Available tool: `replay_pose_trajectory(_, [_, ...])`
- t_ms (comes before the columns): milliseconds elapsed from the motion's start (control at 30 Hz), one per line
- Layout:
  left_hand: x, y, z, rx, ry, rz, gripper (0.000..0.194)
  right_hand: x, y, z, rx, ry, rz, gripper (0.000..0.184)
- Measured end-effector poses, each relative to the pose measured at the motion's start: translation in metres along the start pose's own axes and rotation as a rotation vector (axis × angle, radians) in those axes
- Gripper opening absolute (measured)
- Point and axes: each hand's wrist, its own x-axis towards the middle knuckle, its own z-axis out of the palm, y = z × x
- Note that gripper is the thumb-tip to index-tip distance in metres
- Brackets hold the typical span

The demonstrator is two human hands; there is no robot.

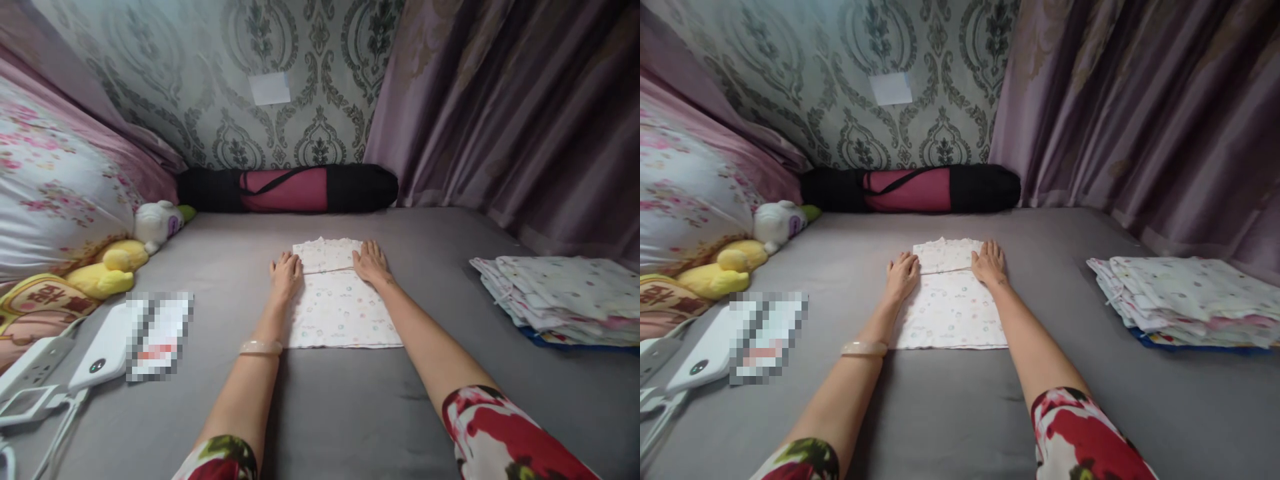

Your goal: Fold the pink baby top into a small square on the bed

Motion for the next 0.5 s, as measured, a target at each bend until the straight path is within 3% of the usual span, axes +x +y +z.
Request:
replay_pose_trajectory(300, [0.004,0.002,-0.005,-0.043,-0.015,-0.1,0.037,0.006,-0.003,-0.012,-0.046,-0.118,0.017,0.064])
replay_pose_trajectory(500, [0.006,0.0,-0.003,-0.047,0.011,-0.122,0.036,0.002,-0.028,-0.01,-0.064,-0.047,-0.232,0.06])
